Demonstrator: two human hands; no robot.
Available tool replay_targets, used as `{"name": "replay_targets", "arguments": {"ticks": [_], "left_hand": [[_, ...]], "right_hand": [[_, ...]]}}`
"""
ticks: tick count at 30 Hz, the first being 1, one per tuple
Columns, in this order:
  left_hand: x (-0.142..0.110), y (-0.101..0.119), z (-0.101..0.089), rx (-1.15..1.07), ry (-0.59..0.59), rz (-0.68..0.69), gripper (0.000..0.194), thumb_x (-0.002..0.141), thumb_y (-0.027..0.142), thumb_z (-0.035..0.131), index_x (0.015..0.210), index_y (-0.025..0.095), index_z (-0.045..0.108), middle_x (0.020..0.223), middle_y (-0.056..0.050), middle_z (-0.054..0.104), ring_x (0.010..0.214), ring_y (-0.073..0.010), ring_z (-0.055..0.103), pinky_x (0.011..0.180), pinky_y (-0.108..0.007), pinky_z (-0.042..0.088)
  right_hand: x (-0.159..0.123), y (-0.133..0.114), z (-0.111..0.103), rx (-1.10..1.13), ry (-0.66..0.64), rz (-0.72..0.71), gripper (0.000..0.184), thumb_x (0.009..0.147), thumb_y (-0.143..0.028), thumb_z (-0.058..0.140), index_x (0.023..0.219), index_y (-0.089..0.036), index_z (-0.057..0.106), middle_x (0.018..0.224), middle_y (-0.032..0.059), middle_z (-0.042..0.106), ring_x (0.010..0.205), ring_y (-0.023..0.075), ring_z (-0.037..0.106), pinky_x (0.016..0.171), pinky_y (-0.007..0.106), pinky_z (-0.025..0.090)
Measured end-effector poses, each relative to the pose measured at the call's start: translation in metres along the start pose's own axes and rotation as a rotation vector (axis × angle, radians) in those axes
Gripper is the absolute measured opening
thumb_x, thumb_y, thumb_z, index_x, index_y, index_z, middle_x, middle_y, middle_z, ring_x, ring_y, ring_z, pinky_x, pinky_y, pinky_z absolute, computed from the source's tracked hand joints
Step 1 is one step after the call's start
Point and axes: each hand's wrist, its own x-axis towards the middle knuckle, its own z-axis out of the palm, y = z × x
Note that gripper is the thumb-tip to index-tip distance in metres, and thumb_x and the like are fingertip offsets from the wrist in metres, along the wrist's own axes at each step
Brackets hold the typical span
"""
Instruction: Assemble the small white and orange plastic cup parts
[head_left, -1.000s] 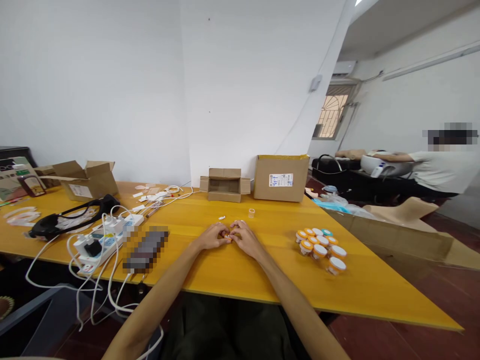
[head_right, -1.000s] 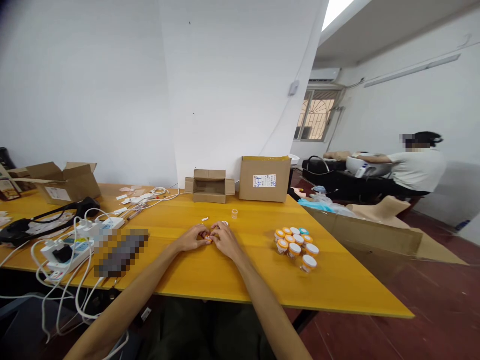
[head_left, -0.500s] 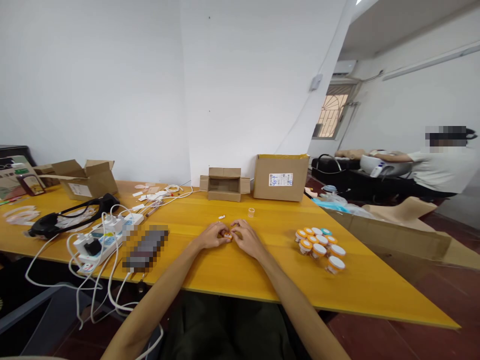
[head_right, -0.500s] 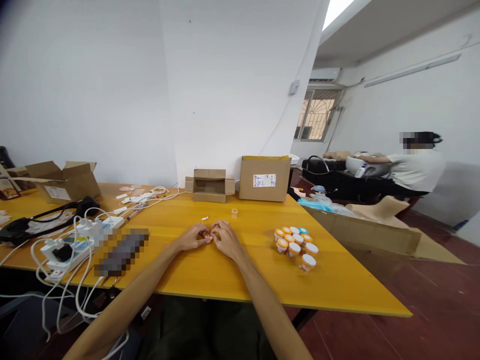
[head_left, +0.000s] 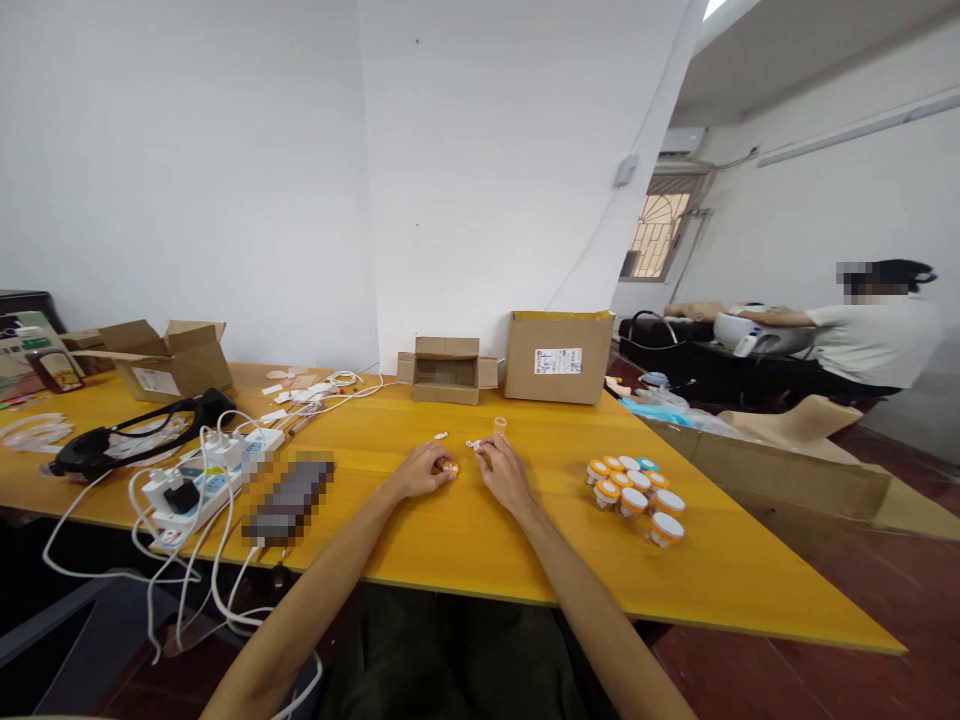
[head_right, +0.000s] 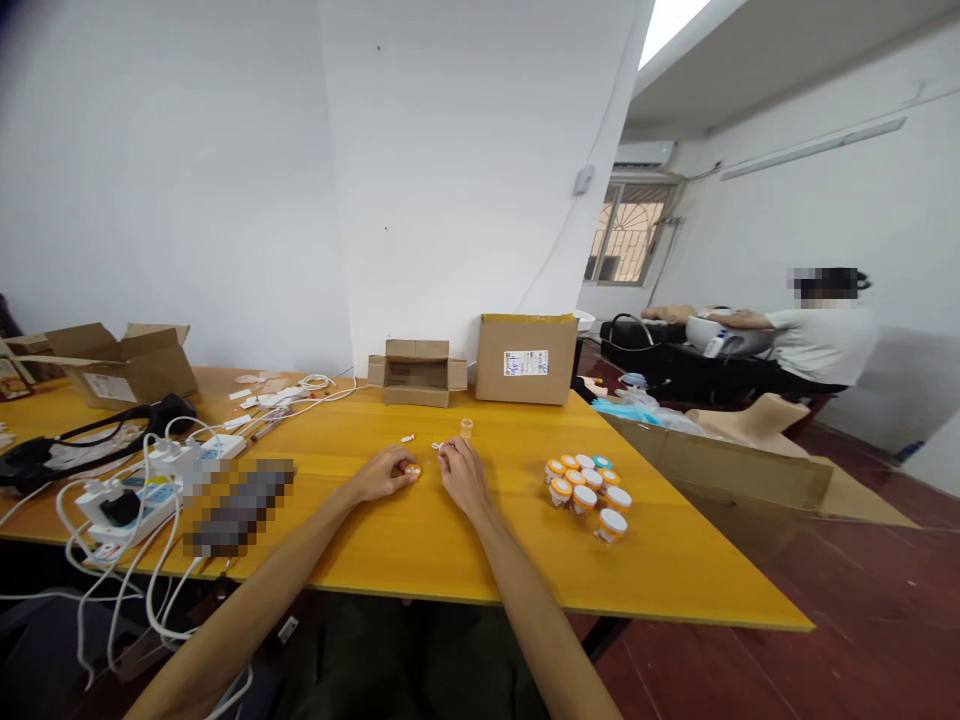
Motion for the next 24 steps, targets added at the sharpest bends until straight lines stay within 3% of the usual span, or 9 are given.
{"name": "replay_targets", "arguments": {"ticks": [5,17,24], "left_hand": [[0.000,-0.001,0.000,0.001,0.022,-0.021,0.019,0.085,0.033,0.061,0.099,0.022,0.068,0.085,-0.003,0.066,0.091,-0.0223,0.061,0.089,-0.035,0.046],[0.001,-0.001,-0.003,-0.019,0.029,-0.017,0.023,0.083,0.037,0.064,0.100,0.021,0.067,0.090,-0.003,0.067,0.089,-0.0207,0.060,0.087,-0.034,0.048],[0.004,0.001,-0.010,-0.052,0.171,-0.057,0.016,0.088,0.034,0.057,0.091,0.021,0.066,0.087,-0.003,0.066,0.085,-0.0188,0.059,0.083,-0.031,0.049]], "right_hand": [[0.002,0.004,-0.002,-0.063,-0.002,0.033,0.017,0.087,-0.012,0.053,0.084,-0.024,0.065,0.095,0.0084,0.063,0.091,0.0250,0.060,0.083,0.038,0.049],[0.001,-0.005,0.001,-0.132,-0.108,-0.124,0.021,0.089,-0.014,0.055,0.088,-0.025,0.072,0.106,0.0095,0.064,0.099,0.0254,0.057,0.085,0.040,0.048],[0.005,-0.007,0.008,-0.218,-0.163,-0.181,0.022,0.088,-0.011,0.056,0.081,-0.025,0.072,0.108,0.0109,0.064,0.103,0.0266,0.056,0.086,0.041,0.046]]}}
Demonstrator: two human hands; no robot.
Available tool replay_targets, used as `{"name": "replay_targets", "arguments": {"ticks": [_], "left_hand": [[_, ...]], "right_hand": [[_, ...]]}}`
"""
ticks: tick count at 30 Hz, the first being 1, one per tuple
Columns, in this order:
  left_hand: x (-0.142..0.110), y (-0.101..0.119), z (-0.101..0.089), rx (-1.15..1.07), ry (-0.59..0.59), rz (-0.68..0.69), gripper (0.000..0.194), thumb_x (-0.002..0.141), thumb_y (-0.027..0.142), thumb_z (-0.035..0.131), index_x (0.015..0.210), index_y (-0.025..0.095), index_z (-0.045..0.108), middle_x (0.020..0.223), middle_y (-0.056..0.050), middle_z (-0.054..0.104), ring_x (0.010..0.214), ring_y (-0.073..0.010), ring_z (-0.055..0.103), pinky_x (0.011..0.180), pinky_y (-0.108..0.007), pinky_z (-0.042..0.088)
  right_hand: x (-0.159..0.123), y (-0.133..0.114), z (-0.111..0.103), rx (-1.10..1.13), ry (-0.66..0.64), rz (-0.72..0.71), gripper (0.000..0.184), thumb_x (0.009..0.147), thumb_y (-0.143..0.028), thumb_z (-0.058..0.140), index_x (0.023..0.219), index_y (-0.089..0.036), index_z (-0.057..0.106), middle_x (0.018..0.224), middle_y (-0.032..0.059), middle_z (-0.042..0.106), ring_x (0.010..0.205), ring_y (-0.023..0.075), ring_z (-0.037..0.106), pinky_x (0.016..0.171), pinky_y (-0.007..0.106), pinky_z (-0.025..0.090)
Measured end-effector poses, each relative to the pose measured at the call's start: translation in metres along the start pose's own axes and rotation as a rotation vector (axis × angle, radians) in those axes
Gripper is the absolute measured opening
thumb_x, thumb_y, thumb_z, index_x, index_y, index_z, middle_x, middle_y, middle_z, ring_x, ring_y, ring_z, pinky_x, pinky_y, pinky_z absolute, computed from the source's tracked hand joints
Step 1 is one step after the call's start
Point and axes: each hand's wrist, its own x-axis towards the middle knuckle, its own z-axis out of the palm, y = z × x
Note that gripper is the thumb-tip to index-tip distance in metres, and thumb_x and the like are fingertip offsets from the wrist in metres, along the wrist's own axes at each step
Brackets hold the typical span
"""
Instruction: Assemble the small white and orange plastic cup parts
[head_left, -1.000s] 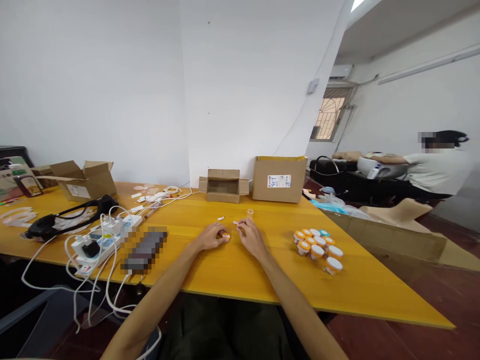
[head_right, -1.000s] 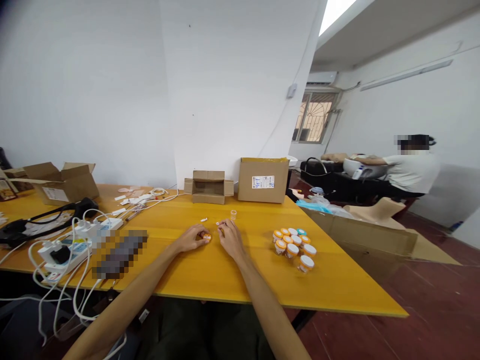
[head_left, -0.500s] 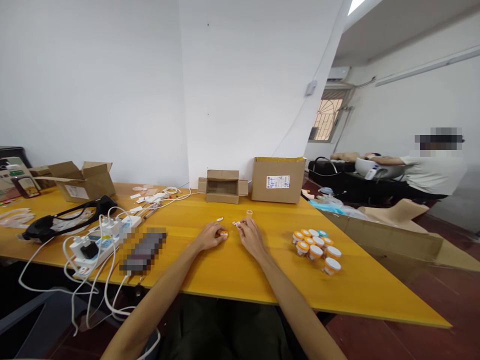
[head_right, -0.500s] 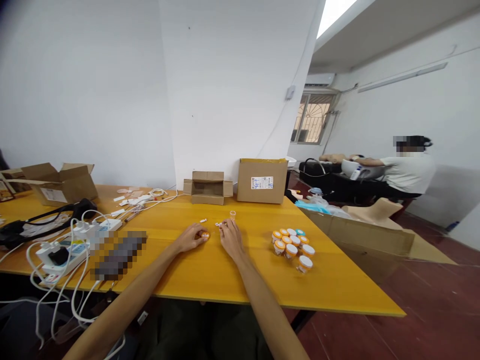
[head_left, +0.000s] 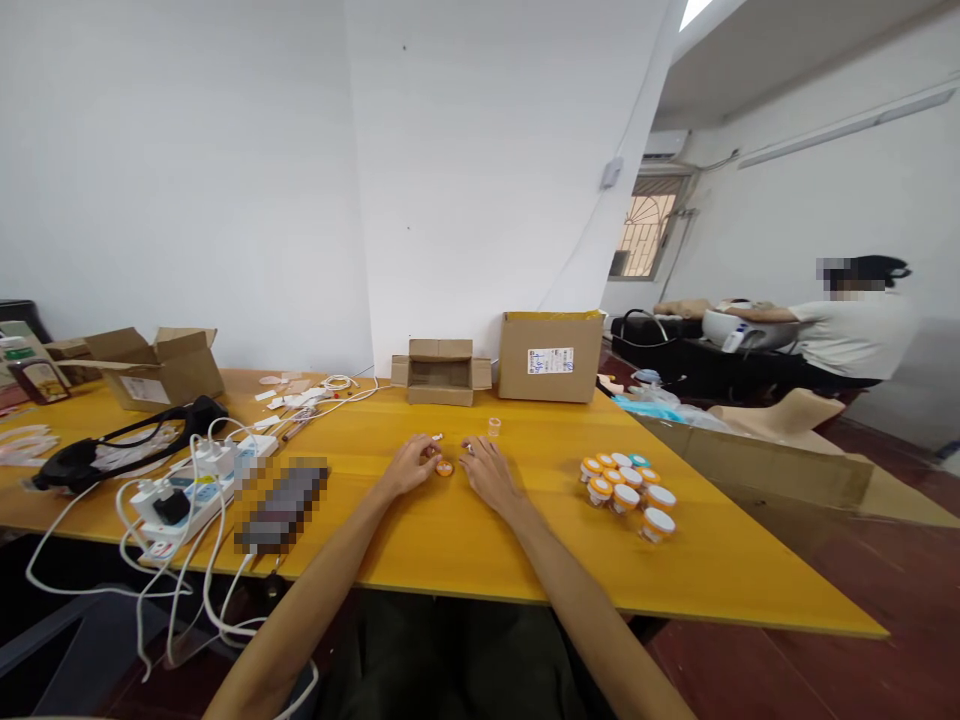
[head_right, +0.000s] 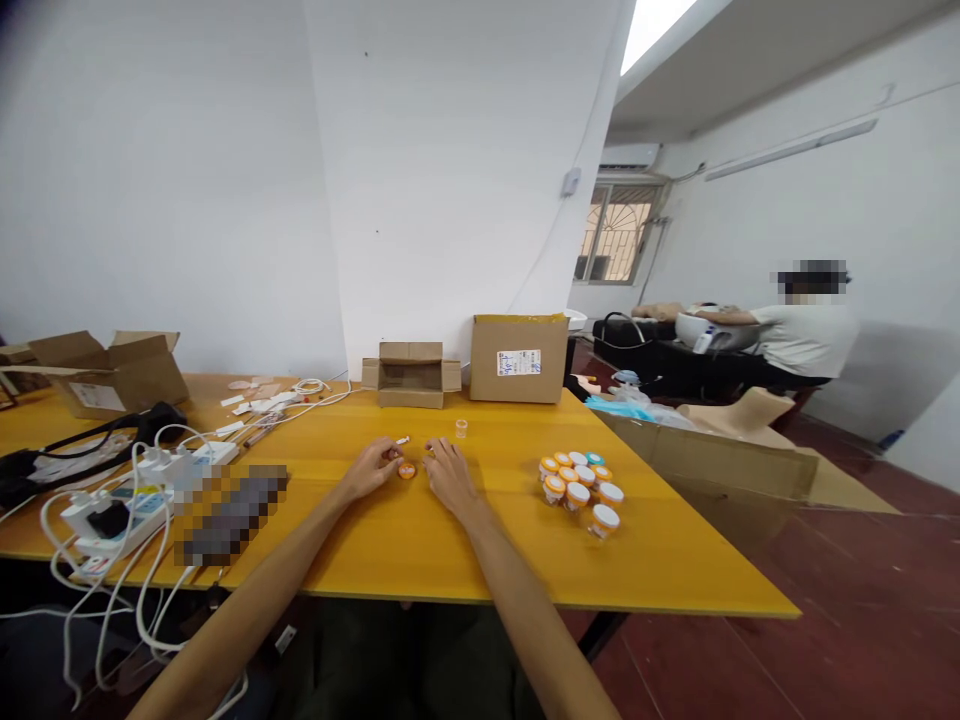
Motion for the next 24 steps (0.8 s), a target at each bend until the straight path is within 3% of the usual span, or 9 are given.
{"name": "replay_targets", "arguments": {"ticks": [5,12,19,24], "left_hand": [[0.002,0.000,-0.003,0.009,0.061,0.000,0.015,0.089,0.027,0.052,0.086,0.021,0.065,0.085,-0.003,0.065,0.085,-0.0181,0.059,0.083,-0.032,0.048],[-0.002,0.000,-0.001,0.036,-0.019,0.034,0.018,0.085,0.039,0.064,0.090,0.021,0.065,0.092,-0.005,0.065,0.093,-0.0214,0.060,0.090,-0.035,0.047],[-0.005,-0.003,0.004,0.116,-0.108,0.086,0.021,0.085,0.042,0.065,0.095,0.023,0.065,0.100,-0.007,0.067,0.108,-0.0261,0.058,0.099,-0.041,0.043],[-0.004,-0.005,0.007,0.098,-0.110,0.107,0.017,0.088,0.039,0.061,0.093,0.023,0.065,0.102,-0.006,0.068,0.113,-0.0262,0.058,0.100,-0.041,0.044]], "right_hand": [[0.004,-0.003,-0.001,-0.080,-0.028,-0.073,0.026,0.085,-0.004,0.055,0.084,-0.024,0.071,0.109,0.0105,0.065,0.104,0.0244,0.056,0.086,0.038,0.046],[0.010,-0.005,-0.001,-0.117,-0.062,-0.124,0.026,0.085,-0.004,0.054,0.089,-0.024,0.071,0.106,0.0104,0.066,0.102,0.0255,0.056,0.086,0.040,0.046],[0.006,-0.006,-0.003,0.016,0.019,-0.052,0.024,0.088,-0.005,0.052,0.086,-0.022,0.068,0.108,0.0095,0.065,0.102,0.0233,0.057,0.087,0.038,0.047],[0.004,-0.015,-0.006,0.130,0.068,-0.118,0.019,0.091,-0.010,0.052,0.086,-0.022,0.066,0.111,0.0082,0.064,0.101,0.0220,0.058,0.087,0.038,0.048]]}}
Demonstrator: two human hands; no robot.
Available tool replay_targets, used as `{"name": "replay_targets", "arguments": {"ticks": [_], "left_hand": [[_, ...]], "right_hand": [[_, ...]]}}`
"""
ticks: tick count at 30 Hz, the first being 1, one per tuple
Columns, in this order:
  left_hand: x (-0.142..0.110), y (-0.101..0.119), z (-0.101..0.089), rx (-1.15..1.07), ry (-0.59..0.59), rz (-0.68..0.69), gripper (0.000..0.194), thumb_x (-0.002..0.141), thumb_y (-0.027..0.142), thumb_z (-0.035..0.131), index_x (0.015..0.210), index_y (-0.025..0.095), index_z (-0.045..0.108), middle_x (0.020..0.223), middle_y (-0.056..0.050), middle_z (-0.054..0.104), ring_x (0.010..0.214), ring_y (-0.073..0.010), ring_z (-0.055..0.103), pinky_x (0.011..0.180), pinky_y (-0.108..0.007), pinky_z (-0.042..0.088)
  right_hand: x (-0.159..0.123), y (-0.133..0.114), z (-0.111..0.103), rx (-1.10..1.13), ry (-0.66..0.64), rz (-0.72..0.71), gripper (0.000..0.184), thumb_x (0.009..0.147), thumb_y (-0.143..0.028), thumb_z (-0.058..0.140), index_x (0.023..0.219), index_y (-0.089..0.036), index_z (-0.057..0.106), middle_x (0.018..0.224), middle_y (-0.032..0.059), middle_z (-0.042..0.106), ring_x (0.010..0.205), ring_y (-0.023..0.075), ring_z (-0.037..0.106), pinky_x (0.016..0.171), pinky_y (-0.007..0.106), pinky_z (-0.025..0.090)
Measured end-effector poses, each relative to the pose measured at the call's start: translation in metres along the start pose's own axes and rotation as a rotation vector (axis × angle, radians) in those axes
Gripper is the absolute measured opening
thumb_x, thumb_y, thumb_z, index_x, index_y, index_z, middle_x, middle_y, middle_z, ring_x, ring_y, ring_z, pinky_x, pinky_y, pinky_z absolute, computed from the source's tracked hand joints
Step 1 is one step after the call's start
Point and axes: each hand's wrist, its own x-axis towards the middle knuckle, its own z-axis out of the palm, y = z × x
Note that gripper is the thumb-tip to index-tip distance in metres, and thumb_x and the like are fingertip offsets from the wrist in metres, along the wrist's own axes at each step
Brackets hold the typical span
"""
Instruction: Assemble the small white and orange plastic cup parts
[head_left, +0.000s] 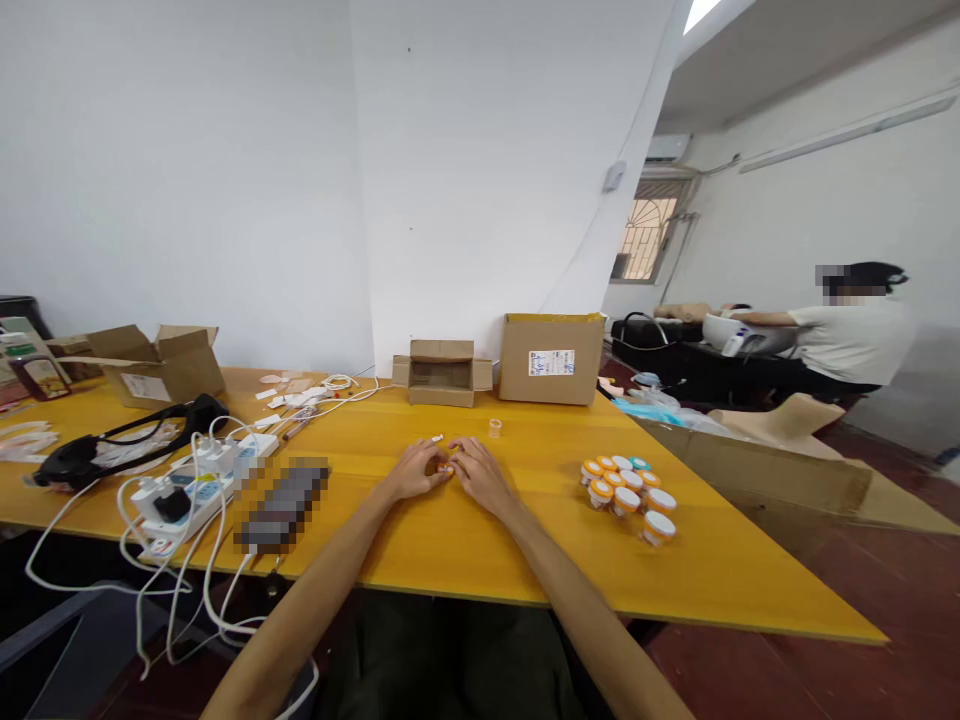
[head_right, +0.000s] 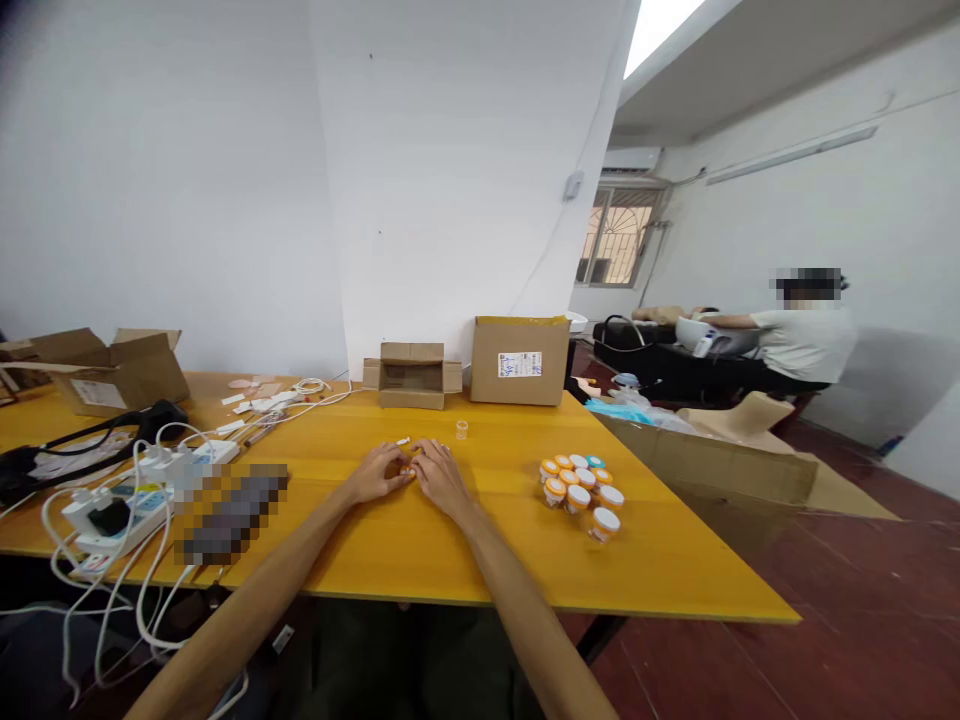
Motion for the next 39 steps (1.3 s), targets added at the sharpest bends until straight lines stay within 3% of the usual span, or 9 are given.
{"name": "replay_targets", "arguments": {"ticks": [10,17,39], "left_hand": [[0.001,-0.001,0.002,-0.015,0.002,-0.002,0.014,0.086,0.035,0.064,0.093,0.023,0.063,0.102,-0.006,0.069,0.113,-0.0257,0.059,0.100,-0.040,0.045],[0.001,-0.001,0.002,-0.029,-0.003,0.002,0.015,0.084,0.033,0.065,0.094,0.022,0.063,0.102,-0.006,0.068,0.102,-0.0243,0.061,0.095,-0.038,0.047],[0.002,-0.003,0.004,-0.028,-0.002,0.008,0.015,0.086,0.035,0.063,0.093,0.022,0.064,0.102,-0.007,0.068,0.110,-0.0261,0.060,0.100,-0.041,0.046]], "right_hand": [[0.000,-0.004,0.004,-0.024,0.018,-0.029,0.021,0.092,-0.011,0.049,0.086,-0.023,0.066,0.111,0.0090,0.063,0.103,0.0231,0.057,0.085,0.039,0.048],[0.000,-0.006,0.004,-0.054,0.014,-0.051,0.021,0.091,-0.009,0.050,0.085,-0.022,0.066,0.110,0.0091,0.064,0.100,0.0225,0.057,0.085,0.039,0.048],[-0.004,-0.012,-0.004,-0.182,-0.009,-0.130,0.026,0.079,-0.002,0.055,0.092,-0.021,0.066,0.110,0.0099,0.063,0.100,0.0232,0.057,0.086,0.039,0.048]]}}
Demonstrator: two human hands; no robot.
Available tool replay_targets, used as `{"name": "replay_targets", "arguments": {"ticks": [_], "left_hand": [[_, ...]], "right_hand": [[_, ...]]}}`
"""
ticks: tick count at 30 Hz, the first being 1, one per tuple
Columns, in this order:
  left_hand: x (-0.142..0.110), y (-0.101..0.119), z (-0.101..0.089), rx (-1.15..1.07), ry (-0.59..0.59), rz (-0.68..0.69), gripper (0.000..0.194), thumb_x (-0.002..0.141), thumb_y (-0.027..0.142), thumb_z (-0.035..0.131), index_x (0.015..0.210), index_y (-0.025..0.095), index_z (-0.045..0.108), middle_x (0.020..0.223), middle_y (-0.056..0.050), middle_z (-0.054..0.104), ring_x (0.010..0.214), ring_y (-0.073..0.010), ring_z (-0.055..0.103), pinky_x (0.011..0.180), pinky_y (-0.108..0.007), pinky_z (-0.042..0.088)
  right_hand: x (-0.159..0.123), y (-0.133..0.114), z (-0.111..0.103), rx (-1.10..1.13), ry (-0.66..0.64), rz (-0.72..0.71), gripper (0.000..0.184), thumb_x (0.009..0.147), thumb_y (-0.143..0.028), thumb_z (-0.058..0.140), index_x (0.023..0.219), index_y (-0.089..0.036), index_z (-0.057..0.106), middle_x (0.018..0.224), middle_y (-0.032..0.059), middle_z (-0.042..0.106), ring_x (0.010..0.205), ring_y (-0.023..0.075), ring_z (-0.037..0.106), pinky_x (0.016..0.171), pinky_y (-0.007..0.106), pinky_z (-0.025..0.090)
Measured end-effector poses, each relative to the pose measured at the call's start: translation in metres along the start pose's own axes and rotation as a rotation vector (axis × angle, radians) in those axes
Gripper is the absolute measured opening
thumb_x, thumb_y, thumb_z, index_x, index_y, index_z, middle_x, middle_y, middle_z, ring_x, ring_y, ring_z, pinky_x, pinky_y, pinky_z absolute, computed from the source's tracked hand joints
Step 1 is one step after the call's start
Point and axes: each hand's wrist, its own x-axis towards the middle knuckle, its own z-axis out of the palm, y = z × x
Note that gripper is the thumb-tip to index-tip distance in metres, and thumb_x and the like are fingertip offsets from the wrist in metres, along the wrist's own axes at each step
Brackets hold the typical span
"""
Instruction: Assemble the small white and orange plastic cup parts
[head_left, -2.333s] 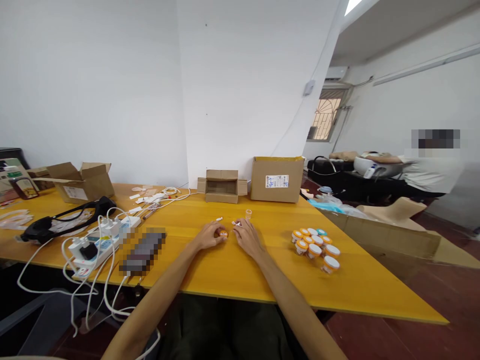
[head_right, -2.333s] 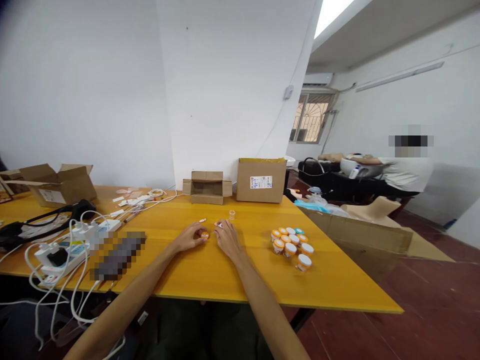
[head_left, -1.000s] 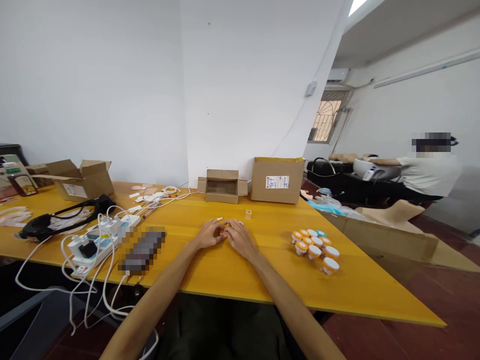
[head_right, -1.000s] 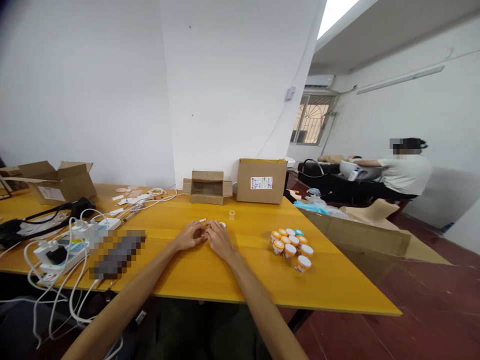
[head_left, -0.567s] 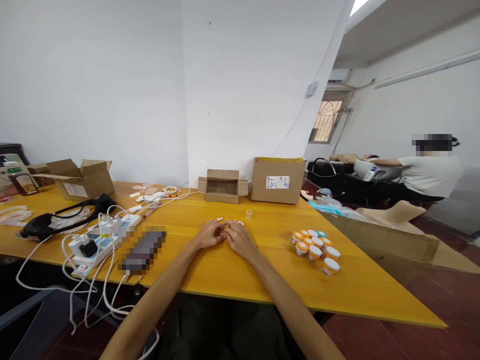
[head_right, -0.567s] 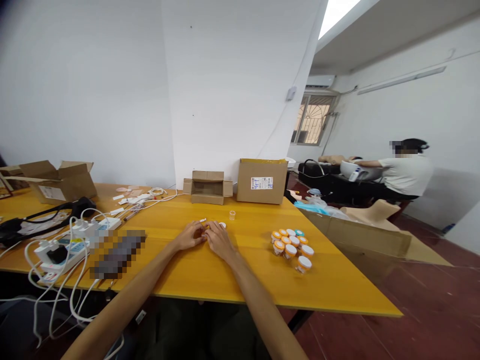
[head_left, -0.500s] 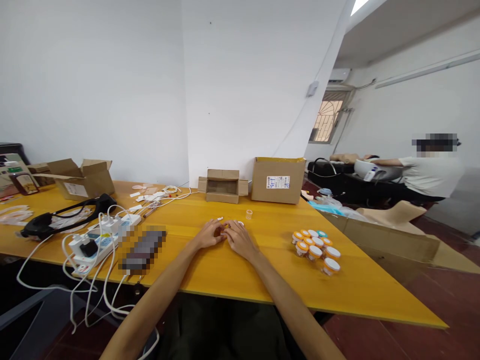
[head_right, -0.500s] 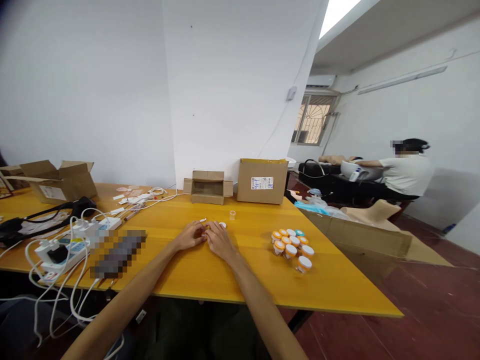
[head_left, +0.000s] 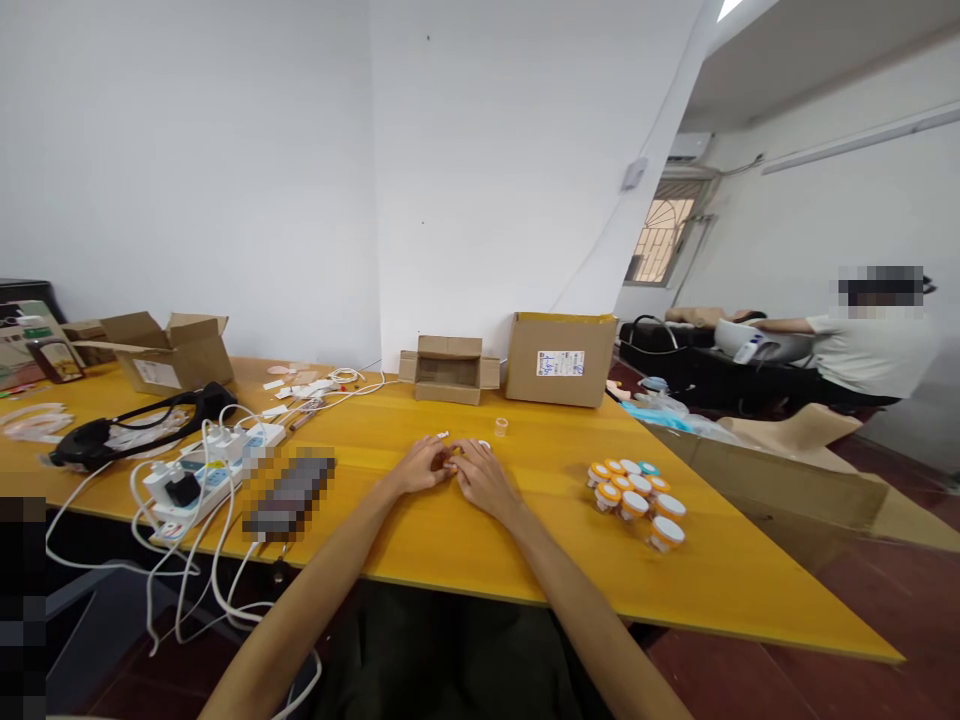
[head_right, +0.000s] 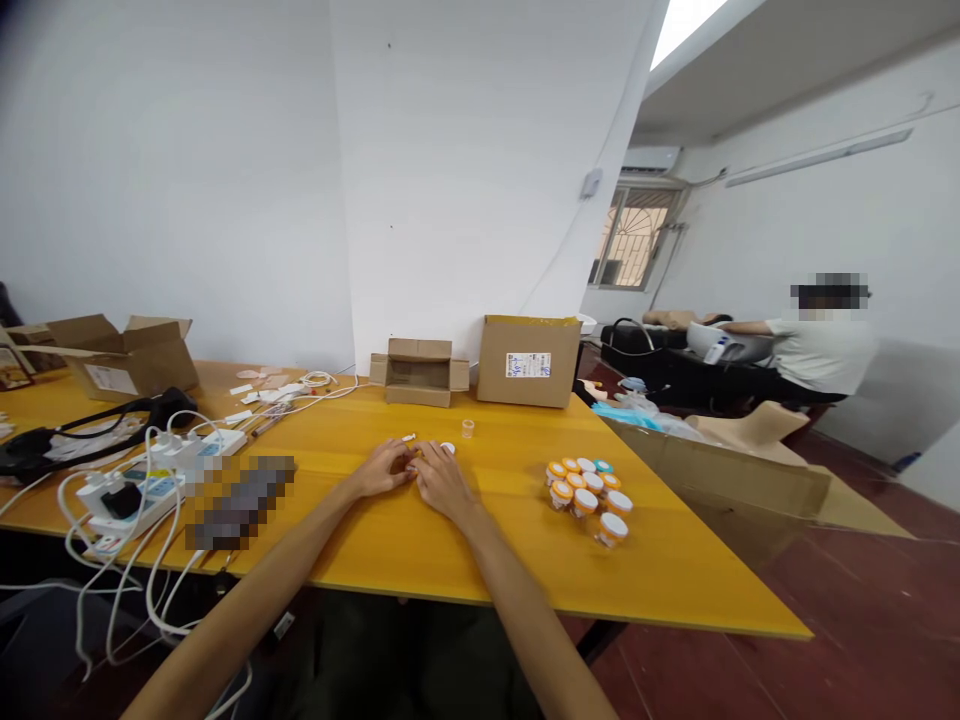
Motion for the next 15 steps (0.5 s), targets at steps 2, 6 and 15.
{"name": "replay_targets", "arguments": {"ticks": [2,6,15], "left_hand": [[-0.0001,0.0015,-0.0007,0.003,-0.003,-0.001,0.015,0.085,0.035,0.064,0.094,0.023,0.065,0.104,-0.007,0.068,0.114,-0.0264,0.059,0.102,-0.041,0.045],[-0.0002,0.0043,-0.0019,0.003,-0.010,-0.003,0.014,0.084,0.033,0.065,0.094,0.023,0.065,0.105,-0.007,0.068,0.116,-0.0272,0.058,0.104,-0.042,0.043],[-0.0003,0.0050,-0.0022,-0.035,-0.008,-0.017,0.017,0.085,0.036,0.065,0.097,0.025,0.065,0.106,-0.006,0.069,0.120,-0.0276,0.057,0.105,-0.043,0.042]], "right_hand": [[-0.0001,-0.0002,-0.0002,0.000,-0.005,0.002,0.027,0.078,-0.001,0.056,0.093,-0.021,0.066,0.111,0.0098,0.063,0.101,0.0233,0.057,0.087,0.039,0.047],[0.0000,-0.0009,-0.0005,0.024,-0.024,0.011,0.029,0.077,-0.001,0.055,0.092,-0.022,0.066,0.111,0.0094,0.063,0.102,0.0234,0.056,0.088,0.039,0.047],[-0.0009,-0.0001,0.0036,0.109,0.003,0.085,0.027,0.083,-0.004,0.051,0.093,-0.023,0.066,0.112,0.0099,0.062,0.103,0.0244,0.056,0.092,0.043,0.045]]}}
